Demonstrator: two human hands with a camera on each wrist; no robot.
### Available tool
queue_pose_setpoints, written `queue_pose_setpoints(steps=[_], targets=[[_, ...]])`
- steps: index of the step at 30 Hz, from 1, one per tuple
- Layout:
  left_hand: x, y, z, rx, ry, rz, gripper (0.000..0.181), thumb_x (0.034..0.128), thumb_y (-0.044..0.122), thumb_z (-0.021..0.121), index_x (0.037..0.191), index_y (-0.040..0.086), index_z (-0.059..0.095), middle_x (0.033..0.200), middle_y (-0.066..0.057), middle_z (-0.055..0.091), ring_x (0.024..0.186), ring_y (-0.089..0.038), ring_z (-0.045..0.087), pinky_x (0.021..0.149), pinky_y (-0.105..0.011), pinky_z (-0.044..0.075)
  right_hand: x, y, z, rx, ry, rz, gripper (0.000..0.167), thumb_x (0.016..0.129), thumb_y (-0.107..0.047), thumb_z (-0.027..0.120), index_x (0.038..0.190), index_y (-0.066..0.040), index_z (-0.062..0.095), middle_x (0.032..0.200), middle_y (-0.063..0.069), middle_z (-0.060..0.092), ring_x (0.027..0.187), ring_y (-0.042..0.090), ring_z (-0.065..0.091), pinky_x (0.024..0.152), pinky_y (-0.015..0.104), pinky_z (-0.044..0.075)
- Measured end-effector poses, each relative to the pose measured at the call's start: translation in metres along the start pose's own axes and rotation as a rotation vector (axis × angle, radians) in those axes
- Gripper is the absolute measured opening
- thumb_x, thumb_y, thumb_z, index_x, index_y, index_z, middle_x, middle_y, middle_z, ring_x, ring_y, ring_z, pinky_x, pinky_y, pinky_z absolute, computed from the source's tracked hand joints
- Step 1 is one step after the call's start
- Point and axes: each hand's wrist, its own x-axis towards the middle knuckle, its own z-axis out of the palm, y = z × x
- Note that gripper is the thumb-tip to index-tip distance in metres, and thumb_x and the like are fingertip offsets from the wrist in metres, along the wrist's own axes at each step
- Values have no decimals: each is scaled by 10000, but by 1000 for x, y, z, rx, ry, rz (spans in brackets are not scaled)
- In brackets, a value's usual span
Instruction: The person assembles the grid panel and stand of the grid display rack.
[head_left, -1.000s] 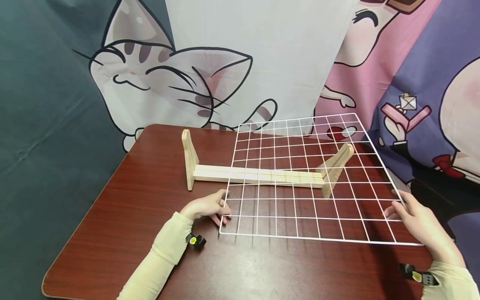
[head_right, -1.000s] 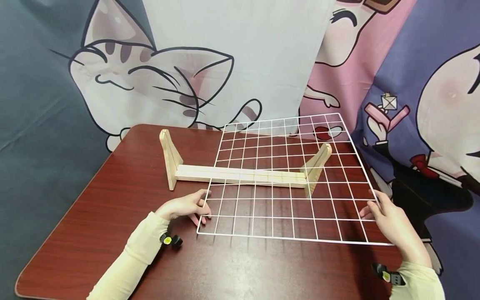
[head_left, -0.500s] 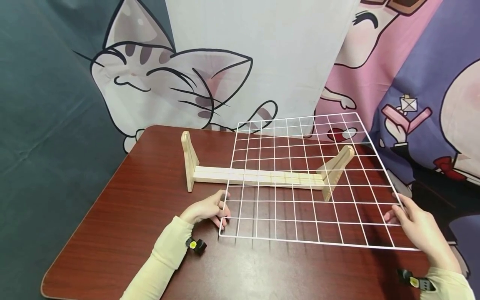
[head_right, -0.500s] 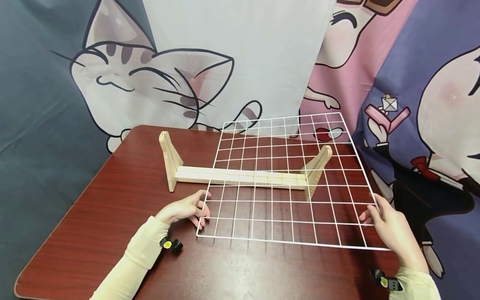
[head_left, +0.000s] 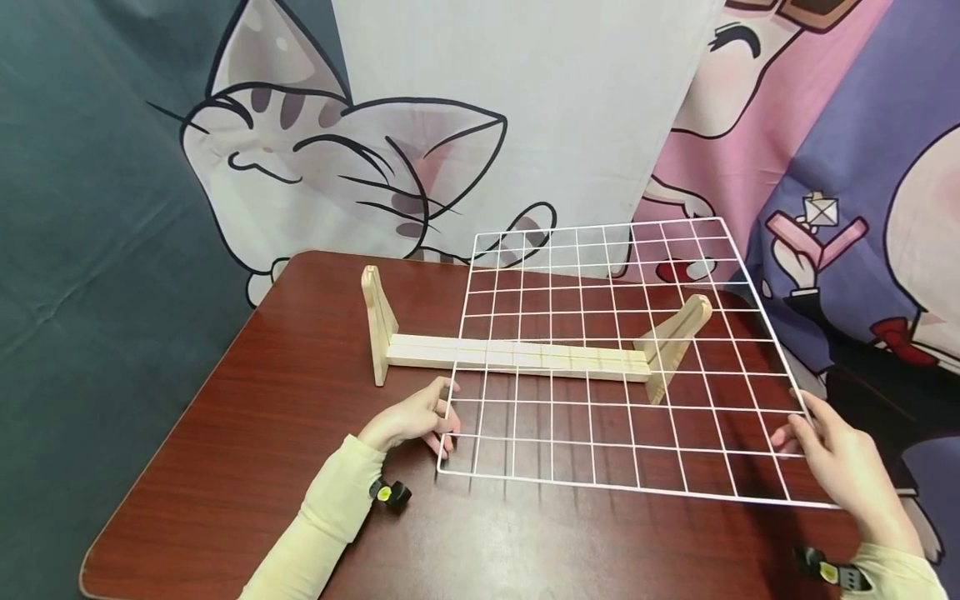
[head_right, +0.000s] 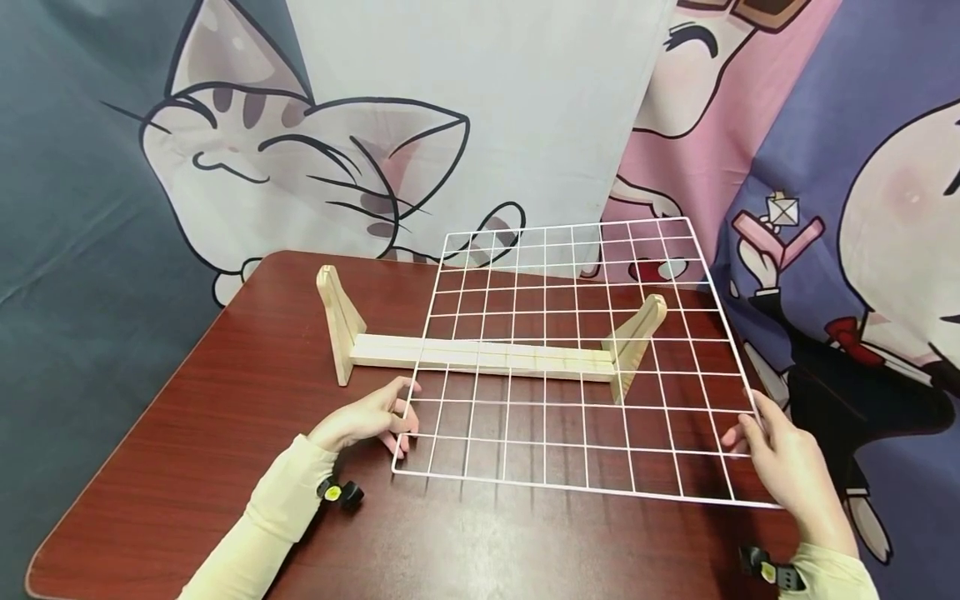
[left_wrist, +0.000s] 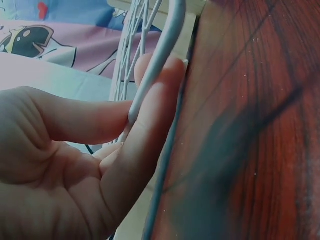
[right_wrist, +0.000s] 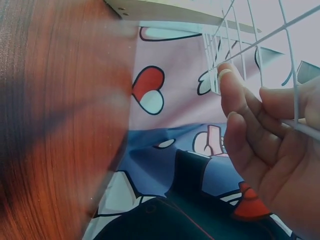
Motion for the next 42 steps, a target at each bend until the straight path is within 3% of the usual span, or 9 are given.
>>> queue_pose_setpoints(steps=[14, 22, 29, 33, 42], targets=[[3, 5, 0, 30, 82, 86, 592, 897, -151, 455, 1391, -22, 156, 838, -122, 580, 596, -176, 624, 541, -302, 560, 3, -2, -3, 64, 103, -7, 386, 995, -78, 468, 1368, 19, 449, 692, -474, 480, 597, -229, 471, 547, 172, 272], [2, 12, 0, 108, 134, 154, 553, 917, -121, 461, 1394, -25, 199, 884, -211, 604, 612, -214, 640, 554, -353, 579, 3, 0, -3, 116, 140, -4, 456, 985, -56, 482, 1385, -271, 448, 683, -435, 532, 601, -214, 503, 586, 108, 279], [1, 14, 2, 161, 158, 159, 538, 910, -118, 474, 1381, -32, 228, 911, -273, 622, 639, -296, 670, 559, -377, 585, 1, 1, -1, 115, 156, -7, 421, 975, -35, 494, 1375, -164, 478, 667, -417, 539, 605, -230, 509, 597, 84, 286], [-1, 15, 2, 171, 158, 169, 531, 905, -122, 482, 1367, -28, 238, 910, -306, 618, 661, -355, 678, 559, -373, 584, 0, 1, -1, 103, 178, 1, 402, 974, -41, 500, 1350, -181, 496, 658, -422, 531, 596, -230, 495, 595, 73, 289], [-4, 19, 2, 218, 183, 242, 492, 916, -109, 493, 1344, -10, 273, 850, -241, 638, 637, -343, 670, 545, -380, 582, 0, -2, -2, 129, 227, -8, 454, 974, -33, 497, 1409, -160, 469, 667, -437, 515, 584, -232, 488, 603, 42, 287]])
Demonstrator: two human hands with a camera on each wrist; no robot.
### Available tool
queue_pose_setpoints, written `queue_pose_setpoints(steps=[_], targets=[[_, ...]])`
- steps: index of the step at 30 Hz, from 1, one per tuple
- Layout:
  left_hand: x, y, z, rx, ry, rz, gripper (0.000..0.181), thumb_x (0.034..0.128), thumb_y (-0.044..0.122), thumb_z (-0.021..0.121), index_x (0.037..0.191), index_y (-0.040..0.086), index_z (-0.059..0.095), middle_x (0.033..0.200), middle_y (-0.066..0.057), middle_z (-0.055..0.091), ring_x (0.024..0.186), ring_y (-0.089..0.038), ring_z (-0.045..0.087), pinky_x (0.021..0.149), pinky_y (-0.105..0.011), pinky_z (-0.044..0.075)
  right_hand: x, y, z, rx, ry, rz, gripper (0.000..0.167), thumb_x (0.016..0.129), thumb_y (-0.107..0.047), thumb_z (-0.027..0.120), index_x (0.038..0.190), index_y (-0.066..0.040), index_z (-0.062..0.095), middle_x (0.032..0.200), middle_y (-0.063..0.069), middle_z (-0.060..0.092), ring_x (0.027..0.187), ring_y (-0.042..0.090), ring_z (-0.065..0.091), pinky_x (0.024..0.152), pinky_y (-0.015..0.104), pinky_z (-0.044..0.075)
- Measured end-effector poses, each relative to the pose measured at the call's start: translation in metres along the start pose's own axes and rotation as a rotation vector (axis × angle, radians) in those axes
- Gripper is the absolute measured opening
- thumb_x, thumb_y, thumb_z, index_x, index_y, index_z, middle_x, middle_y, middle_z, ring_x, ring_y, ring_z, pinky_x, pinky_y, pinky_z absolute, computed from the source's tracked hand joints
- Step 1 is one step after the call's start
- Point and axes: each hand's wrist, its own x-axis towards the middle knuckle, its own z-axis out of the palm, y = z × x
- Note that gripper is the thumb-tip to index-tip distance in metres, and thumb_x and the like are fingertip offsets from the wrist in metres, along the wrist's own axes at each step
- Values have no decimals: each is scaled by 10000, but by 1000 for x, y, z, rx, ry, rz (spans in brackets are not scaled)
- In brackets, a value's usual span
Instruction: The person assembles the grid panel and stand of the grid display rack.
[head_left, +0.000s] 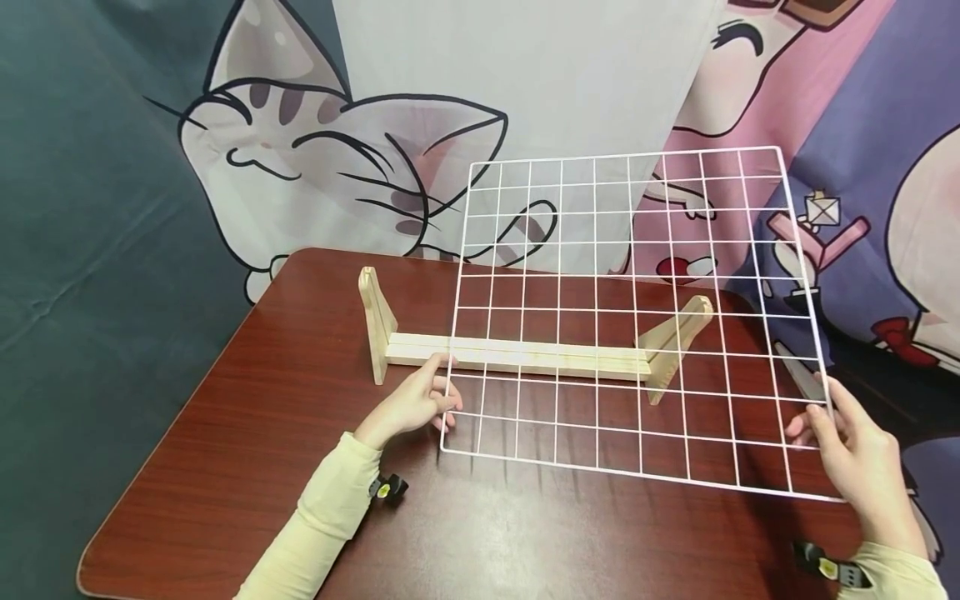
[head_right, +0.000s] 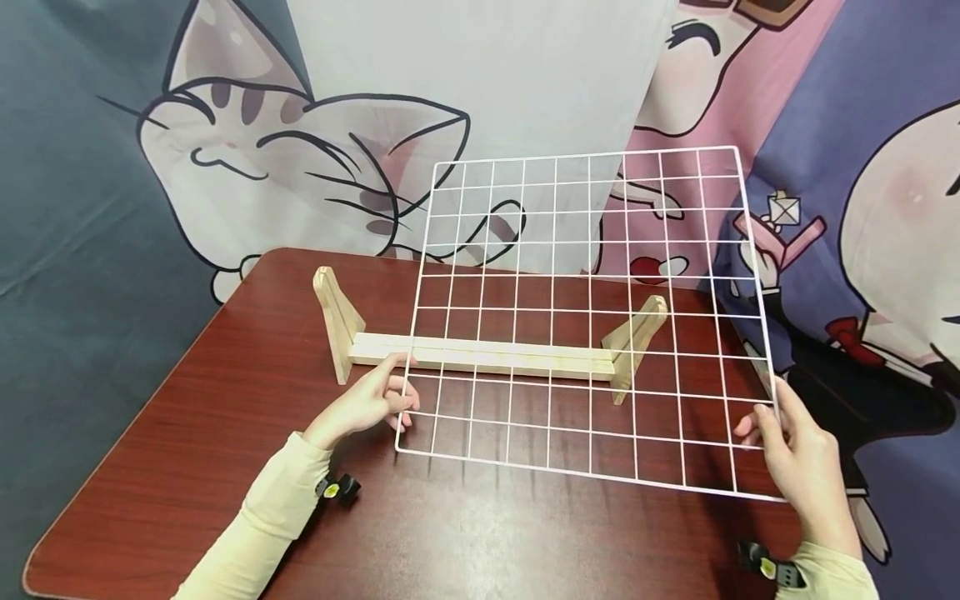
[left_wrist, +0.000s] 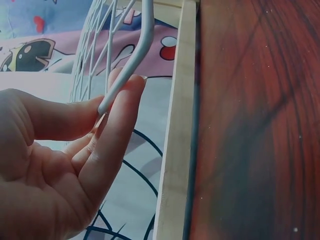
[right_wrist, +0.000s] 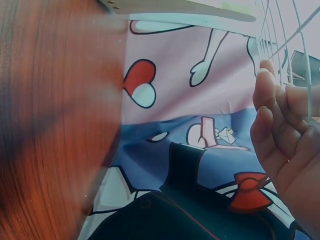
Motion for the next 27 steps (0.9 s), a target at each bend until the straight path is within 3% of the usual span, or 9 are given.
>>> queue_pose_setpoints(steps=[3, 7, 10, 13, 18, 21, 27], targets=[[0, 1, -1, -12, 14, 6, 480, 922, -99, 494, 1338, 7, 280, 858, -258, 636, 650, -367, 664, 544, -369, 580, 1, -1, 0, 17, 4, -1, 490, 971, -32, 508, 1435, -175, 449, 673, -440, 517, 582, -229, 486, 572, 70, 290], [0, 2, -4, -10, 46, 26, 476, 922, -92, 486, 1341, 14, 286, 851, -271, 631, 644, -350, 659, 542, -373, 577, 1, -3, 1, 55, -18, 9, 518, 973, -36, 512, 1455, -202, 421, 676, -426, 535, 545, -193, 487, 433, 111, 296], [0, 3, -6, 9, 74, 64, 463, 922, -91, 476, 1334, 14, 293, 846, -278, 631, 632, -329, 656, 544, -386, 575, 2, -5, 3, 82, -22, 23, 527, 975, -36, 509, 1464, -204, 409, 669, -408, 546, 541, -189, 501, 398, 110, 322], [0, 5, -8, 23, 96, 112, 453, 925, -93, 469, 1330, 15, 297, 839, -275, 628, 638, -366, 649, 545, -388, 571, 4, -6, 4, 93, 2, 30, 524, 966, -30, 519, 1457, -184, 421, 635, -386, 538, 543, -191, 499, 453, 109, 337], [0, 7, -11, 86, 115, 208, 456, 941, -81, 480, 1344, 32, 299, 833, -286, 628, 643, -333, 662, 566, -426, 568, 7, -7, 6, 122, 31, 51, 513, 968, -29, 509, 1447, -193, 428, 588, -317, 515, 493, -126, 454, 402, 218, 285], [0, 9, -14, 133, 134, 276, 446, 948, -75, 484, 1337, 42, 301, 809, -256, 631, 628, -265, 665, 562, -404, 566, 10, -7, 7, 191, 23, 67, 526, 977, -2, 482, 1461, -192, 402, 595, -242, 528, 489, -84, 489, 395, 200, 339], [3, 17, -24, 168, 188, 369, 443, 946, -84, 483, 1334, 20, 297, 790, -202, 628, 607, -104, 635, 539, -284, 526, 18, -10, 13, 427, 26, 66, 531, 973, 57, 444, 1458, -153, 389, 604, -142, 558, 482, -18, 558, 399, 191, 423]])
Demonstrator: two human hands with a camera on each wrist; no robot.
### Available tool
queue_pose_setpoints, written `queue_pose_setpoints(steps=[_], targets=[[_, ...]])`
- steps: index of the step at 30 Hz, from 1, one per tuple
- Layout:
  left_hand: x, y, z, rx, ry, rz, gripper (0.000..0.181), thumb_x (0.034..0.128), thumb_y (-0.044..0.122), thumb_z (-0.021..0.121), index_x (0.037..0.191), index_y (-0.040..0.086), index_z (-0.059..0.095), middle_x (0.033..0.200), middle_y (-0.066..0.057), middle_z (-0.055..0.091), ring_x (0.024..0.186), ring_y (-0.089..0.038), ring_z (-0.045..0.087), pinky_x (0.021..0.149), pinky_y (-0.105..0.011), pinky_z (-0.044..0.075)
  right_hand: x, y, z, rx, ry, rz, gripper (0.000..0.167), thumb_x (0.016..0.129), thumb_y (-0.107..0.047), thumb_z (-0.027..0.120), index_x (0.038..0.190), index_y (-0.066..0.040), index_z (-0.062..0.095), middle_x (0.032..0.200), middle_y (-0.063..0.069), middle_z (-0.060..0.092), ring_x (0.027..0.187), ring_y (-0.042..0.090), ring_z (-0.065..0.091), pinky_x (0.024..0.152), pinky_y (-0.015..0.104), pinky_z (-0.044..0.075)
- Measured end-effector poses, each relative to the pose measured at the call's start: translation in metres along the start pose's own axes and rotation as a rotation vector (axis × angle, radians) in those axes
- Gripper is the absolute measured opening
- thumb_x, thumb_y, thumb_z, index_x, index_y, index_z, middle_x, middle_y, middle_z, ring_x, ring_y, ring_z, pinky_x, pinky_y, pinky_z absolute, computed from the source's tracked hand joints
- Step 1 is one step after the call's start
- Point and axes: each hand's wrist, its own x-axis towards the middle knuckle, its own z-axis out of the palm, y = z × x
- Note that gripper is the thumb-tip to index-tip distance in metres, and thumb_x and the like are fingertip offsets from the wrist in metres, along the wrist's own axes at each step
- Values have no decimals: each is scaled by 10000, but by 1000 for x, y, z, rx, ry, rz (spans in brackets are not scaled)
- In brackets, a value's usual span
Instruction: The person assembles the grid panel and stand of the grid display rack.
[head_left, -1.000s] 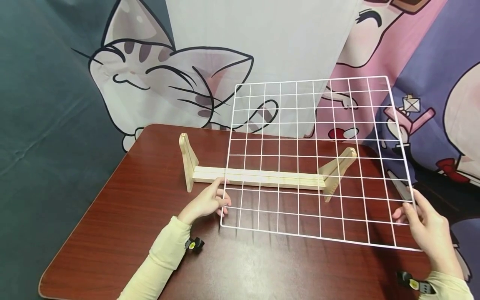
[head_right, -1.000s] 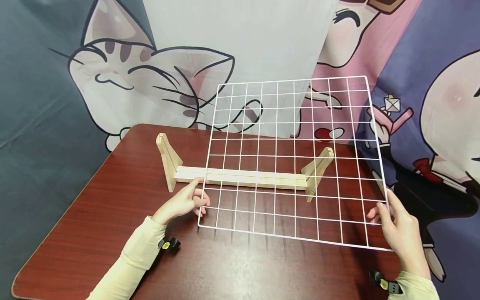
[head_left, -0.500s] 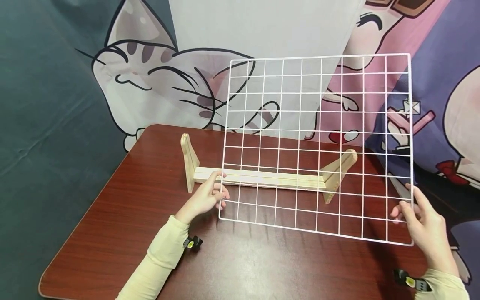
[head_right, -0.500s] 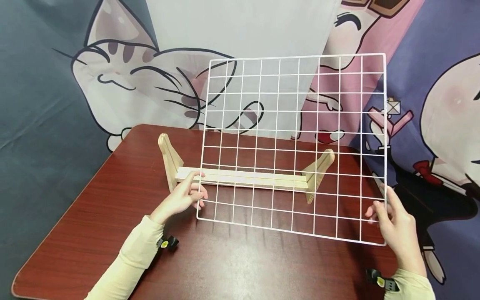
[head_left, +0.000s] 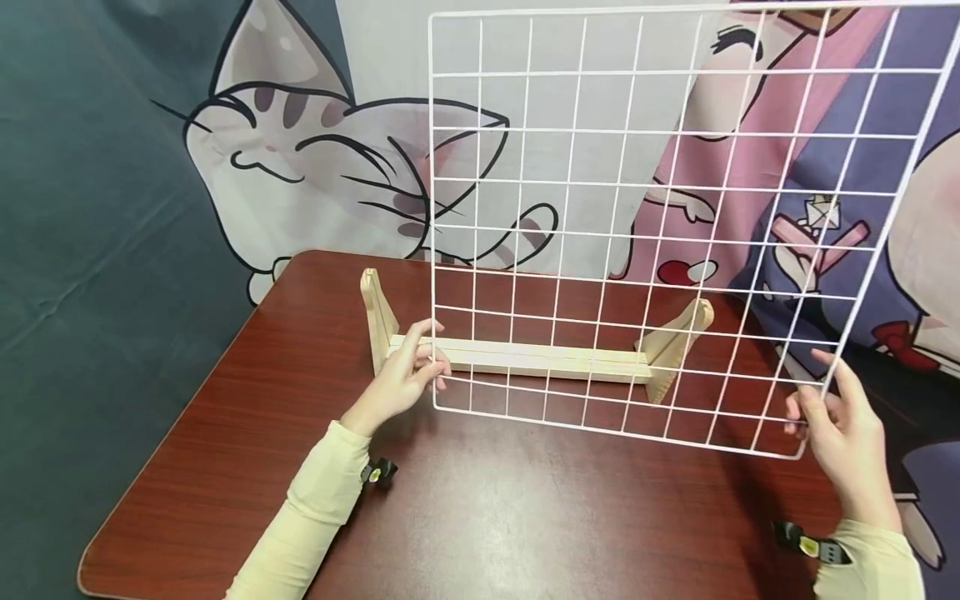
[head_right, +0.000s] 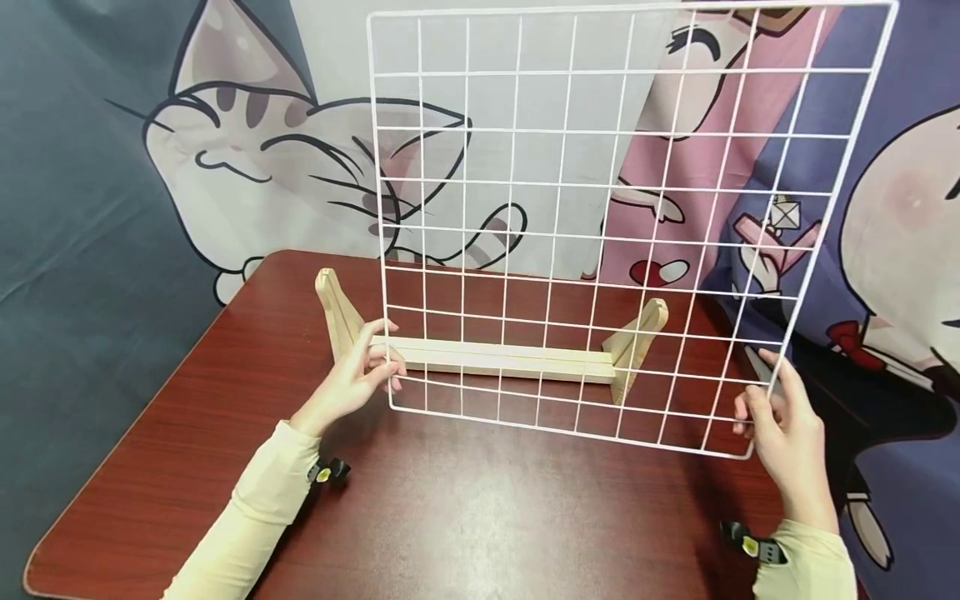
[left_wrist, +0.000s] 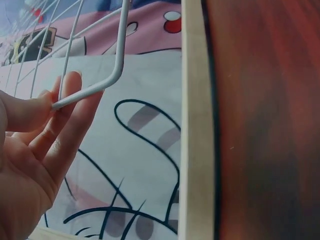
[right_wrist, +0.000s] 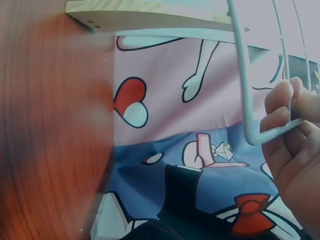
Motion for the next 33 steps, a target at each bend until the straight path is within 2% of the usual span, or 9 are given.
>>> queue_pose_setpoints(steps=[5, 7, 13, 20, 27, 31, 33], targets=[[6, 5, -10, 10, 35, 47, 454, 943, -98, 479, 1343, 1, 286, 803, -255, 609, 608, -88, 624, 553, -291, 533, 7, -3, 7, -36, 29, -8, 506, 975, 43, 454, 1444, -141, 408, 598, -163, 567, 497, -39, 591, 475, 136, 469], [8, 7, -15, 15, 55, 55, 461, 941, -102, 482, 1347, 3, 290, 804, -259, 607, 610, -125, 629, 562, -314, 549, 10, -4, 11, -42, 33, -13, 499, 976, 40, 452, 1441, -135, 414, 600, -166, 566, 505, -42, 602, 509, 117, 479], [9, 11, -26, 103, 130, 74, 468, 938, -81, 516, 1355, 37, 340, 785, -152, 645, 631, -290, 648, 604, -330, 566, 17, -6, 18, 124, 22, -17, 480, 973, 58, 434, 1426, -100, 433, 599, -102, 573, 511, 0, 633, 531, 128, 504], [8, 16, -35, 169, 209, 86, 458, 943, -51, 532, 1361, 58, 380, 756, -142, 642, 615, -238, 650, 599, -297, 555, 24, -10, 29, 277, 12, -45, 462, 970, 81, 423, 1410, -58, 442, 585, -22, 549, 514, 43, 641, 536, 149, 516], [11, 18, -45, 212, 278, 104, 455, 941, -40, 544, 1361, 63, 404, 752, -123, 651, 597, -211, 637, 570, -251, 524, 34, -19, 38, 245, 45, -36, 432, 978, 38, 448, 1400, -53, 456, 569, 20, 541, 511, 65, 640, 551, 157, 517], [13, 20, -50, 229, 315, 124, 454, 940, -37, 548, 1365, 58, 420, 755, -139, 661, 592, -182, 629, 563, -224, 513, 39, -23, 43, 345, 55, -25, 426, 971, 48, 458, 1391, -23, 461, 567, 40, 538, 504, 104, 636, 565, 171, 535], [14, 20, -53, 229, 329, 134, 453, 941, -35, 548, 1369, 54, 427, 753, -151, 662, 588, -192, 632, 558, -204, 505, 41, -25, 44, 348, 56, -30, 422, 971, 47, 458, 1388, -22, 465, 569, 45, 535, 508, 105, 639, 574, 172, 539]])
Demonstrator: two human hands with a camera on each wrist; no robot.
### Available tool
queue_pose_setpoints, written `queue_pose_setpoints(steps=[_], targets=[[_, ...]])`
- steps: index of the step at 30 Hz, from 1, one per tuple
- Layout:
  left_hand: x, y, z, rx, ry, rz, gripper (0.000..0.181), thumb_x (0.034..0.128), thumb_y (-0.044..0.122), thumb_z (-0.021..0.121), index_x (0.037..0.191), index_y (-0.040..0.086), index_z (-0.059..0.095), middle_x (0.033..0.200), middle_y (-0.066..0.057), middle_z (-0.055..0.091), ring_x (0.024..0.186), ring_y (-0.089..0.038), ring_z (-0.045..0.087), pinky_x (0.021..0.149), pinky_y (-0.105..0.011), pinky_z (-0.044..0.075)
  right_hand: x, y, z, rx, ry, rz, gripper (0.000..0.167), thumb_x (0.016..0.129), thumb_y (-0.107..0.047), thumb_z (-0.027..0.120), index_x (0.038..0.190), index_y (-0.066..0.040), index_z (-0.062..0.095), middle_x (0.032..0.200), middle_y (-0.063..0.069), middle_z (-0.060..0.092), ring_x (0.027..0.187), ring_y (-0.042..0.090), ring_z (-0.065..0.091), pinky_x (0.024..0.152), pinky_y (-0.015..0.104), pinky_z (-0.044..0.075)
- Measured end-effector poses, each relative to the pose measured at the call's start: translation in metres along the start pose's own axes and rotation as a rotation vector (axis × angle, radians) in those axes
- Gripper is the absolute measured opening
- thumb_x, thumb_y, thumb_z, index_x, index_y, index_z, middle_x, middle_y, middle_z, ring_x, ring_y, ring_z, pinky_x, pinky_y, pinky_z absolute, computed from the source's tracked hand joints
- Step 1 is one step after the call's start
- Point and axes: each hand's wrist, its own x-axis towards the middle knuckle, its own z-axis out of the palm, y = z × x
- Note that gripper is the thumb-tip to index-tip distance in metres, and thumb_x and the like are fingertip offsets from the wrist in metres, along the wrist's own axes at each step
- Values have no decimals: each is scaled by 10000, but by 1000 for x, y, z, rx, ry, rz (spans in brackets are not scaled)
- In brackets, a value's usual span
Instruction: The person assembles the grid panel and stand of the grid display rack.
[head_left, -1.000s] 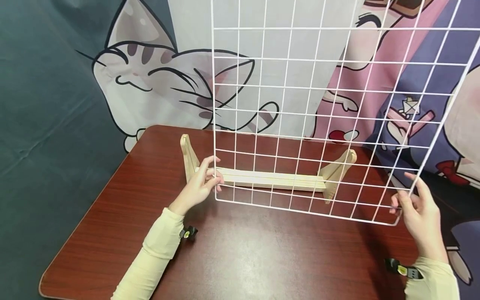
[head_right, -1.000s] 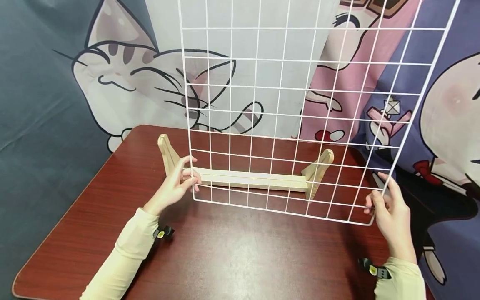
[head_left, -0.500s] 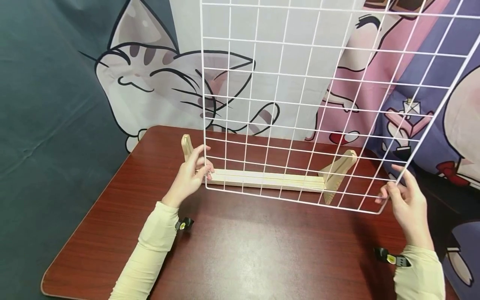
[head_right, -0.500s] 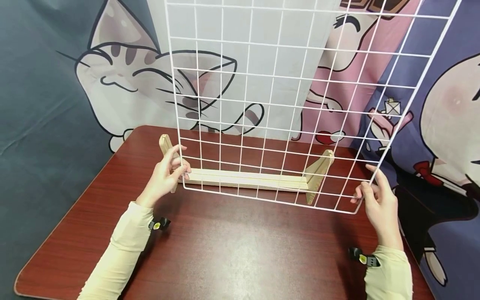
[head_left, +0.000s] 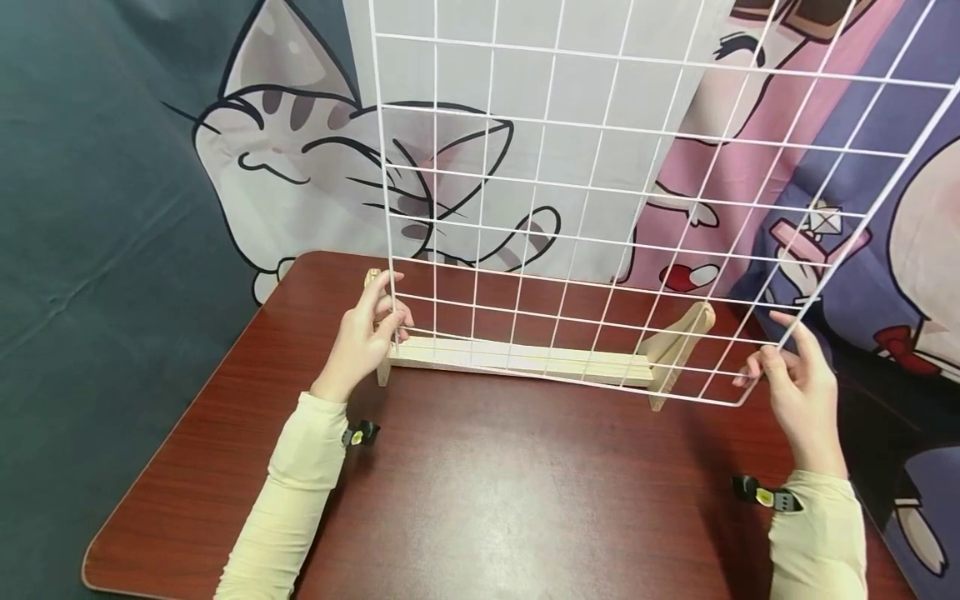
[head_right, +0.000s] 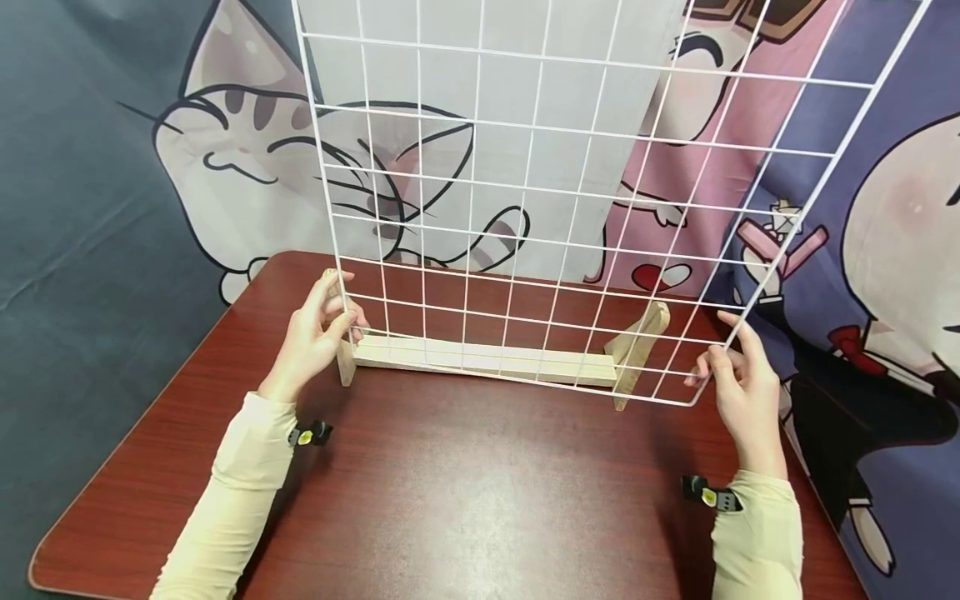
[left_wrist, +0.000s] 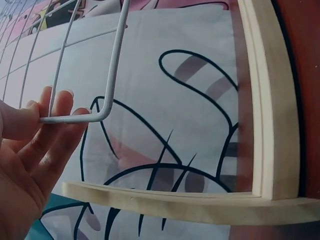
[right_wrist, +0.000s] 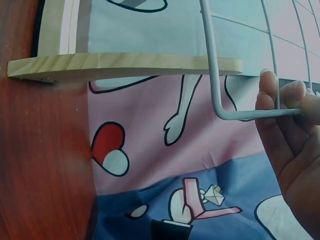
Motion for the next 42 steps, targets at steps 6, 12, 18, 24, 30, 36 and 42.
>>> queue_pose_setpoints(steps=[6, 12, 18, 24, 30, 36, 42], targets=[[6, 0, -6, 6, 36, 13, 446, 951, -14, 543, 1376, 69, 437, 760, -162, 669, 594, -189, 640, 579, -219, 520, 8, -2, 6, 2, 6, -9, 407, 974, 27, 471, 1374, -41, 487, 568, 56, 520, 515, 107, 649, 583, 177, 546], [15, 2, -11, 13, 77, 34, 430, 954, -8, 541, 1365, 80, 449, 746, -140, 673, 588, -201, 638, 586, -197, 520, 21, -4, 13, 43, 7, -40, 394, 973, 19, 477, 1362, -43, 496, 566, 60, 522, 516, 112, 649, 582, 184, 546], [24, 6, -16, 11, 100, 57, 438, 950, -18, 540, 1370, 59, 445, 740, -154, 666, 577, -149, 627, 590, -176, 519, 32, -7, 20, 110, 7, -62, 390, 970, 24, 479, 1353, -46, 502, 567, 64, 514, 510, 130, 642, 574, 197, 549], [32, 7, -21, 24, 123, 75, 437, 950, -11, 546, 1369, 54, 442, 747, -163, 670, 577, -57, 610, 594, -156, 507, 43, -12, 26, 217, -1, -83, 381, 965, 45, 472, 1338, -22, 507, 565, 78, 505, 499, 161, 627, 564, 221, 560], [39, 9, -25, 40, 149, 94, 436, 953, -12, 538, 1371, 68, 444, 752, -171, 667, 578, -69, 617, 600, -154, 508, 54, -16, 28, 212, -19, -112, 377, 966, 47, 466, 1334, -21, 511, 571, 74, 520, 504, 148, 637, 568, 219, 565], [47, 11, -30, 50, 176, 103, 430, 956, -14, 528, 1371, 64, 445, 756, -192, 660, 582, -124, 627, 605, -150, 506, 63, -20, 31, 213, -23, -137, 364, 961, 45, 477, 1316, -25, 522, 572, 71, 546, 509, 139, 651, 569, 224, 570], [56, 13, -33, 60, 190, 98, 434, 962, 4, 525, 1380, 91, 446, 764, -182, 665, 594, -31, 618, 605, -162, 512, 74, -25, 34, 287, -24, -140, 361, 950, 68, 481, 1300, -6, 528, 561, 88, 556, 492, 165, 633, 566, 231, 569]])
